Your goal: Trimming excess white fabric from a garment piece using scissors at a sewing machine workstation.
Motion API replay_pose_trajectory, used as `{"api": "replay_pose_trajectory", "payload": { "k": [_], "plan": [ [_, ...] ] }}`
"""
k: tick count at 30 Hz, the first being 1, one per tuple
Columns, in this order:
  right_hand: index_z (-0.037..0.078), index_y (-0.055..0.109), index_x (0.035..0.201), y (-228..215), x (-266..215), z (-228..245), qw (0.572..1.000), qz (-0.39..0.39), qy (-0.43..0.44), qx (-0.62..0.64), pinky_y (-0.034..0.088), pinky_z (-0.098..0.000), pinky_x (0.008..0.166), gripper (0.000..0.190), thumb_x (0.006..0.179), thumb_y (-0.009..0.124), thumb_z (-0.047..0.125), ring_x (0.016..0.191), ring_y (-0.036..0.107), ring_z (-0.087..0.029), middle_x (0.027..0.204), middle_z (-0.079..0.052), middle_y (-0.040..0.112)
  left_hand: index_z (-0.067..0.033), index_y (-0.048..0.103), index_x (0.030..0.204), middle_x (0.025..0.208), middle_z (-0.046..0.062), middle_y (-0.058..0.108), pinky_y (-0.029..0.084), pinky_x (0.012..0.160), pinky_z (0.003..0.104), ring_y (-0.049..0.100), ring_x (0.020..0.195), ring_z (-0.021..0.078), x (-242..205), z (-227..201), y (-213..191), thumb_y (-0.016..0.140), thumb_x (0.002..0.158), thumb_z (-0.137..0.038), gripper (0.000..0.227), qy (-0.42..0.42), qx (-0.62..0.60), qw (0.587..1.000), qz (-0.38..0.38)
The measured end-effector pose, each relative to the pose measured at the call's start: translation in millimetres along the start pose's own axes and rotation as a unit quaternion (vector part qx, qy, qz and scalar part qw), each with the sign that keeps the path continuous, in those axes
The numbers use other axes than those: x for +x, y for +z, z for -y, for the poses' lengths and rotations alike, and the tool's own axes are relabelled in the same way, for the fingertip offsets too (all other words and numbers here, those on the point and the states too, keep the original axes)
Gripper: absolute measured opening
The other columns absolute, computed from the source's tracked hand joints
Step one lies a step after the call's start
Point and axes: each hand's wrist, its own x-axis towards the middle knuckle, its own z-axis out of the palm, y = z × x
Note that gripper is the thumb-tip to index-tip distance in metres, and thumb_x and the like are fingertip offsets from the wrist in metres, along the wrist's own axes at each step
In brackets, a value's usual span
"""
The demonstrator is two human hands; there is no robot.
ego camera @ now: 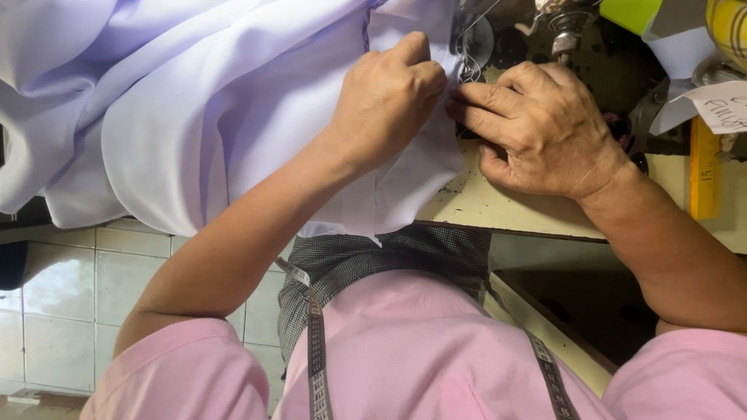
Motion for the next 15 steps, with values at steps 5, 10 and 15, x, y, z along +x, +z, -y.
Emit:
{"api": "replay_pose_trajectory", "payload": {
  "k": [5, 10, 15],
  "plan": [
    [0.021, 0.082, 0.119, -0.5, -1.4, 1.2, 1.0, -0.005, 0.017, 0.025, 0.052, -0.0323, 0.079, 0.039, 0.083, 0.069, 0.029, 0.098, 0.065, -0.019, 0.129, 0.008, 0.077, -0.0111, 0.059, 0.073, 0.083, 0.008, 0.051, 0.04, 0.039, 0.051, 0.053, 0.05, 0.0379, -2.7, -15.6, -0.1, 0.07, 0.087, -0.018, 0.02, -0.074, -0.005, 0.997, 0.01],
    [0.019, 0.082, 0.116, -0.1, -3.4, 1.3, 1.0, -0.005, 0.017, 0.025, 0.052, -0.0325, 0.081, 0.037, 0.084, 0.068, 0.031, 0.097, 0.064, -0.018, 0.129, 0.009, 0.076, -0.0128, 0.065, 0.08, 0.085, 0.006, 0.054, 0.043, 0.042, 0.052, 0.057, 0.056, 0.0378, -7.4, -30.3, -5.3, 0.067, 0.09, -0.02, 0.012, -0.162, -0.047, 0.985, 0.034],
    [0.019, 0.078, 0.112, -0.2, -6.9, 1.3, 1.0, 0.008, 0.02, 0.018, 0.053, -0.0329, 0.082, 0.039, 0.076, 0.068, 0.032, 0.099, 0.063, -0.019, 0.13, 0.01, 0.075, -0.0153, 0.069, 0.08, 0.083, 0.006, 0.054, 0.041, 0.041, 0.052, 0.056, 0.053, 0.0396, -11.0, -39.9, -0.9, 0.065, 0.086, -0.017, 0.008, -0.201, -0.044, 0.978, 0.04]
  ]
}}
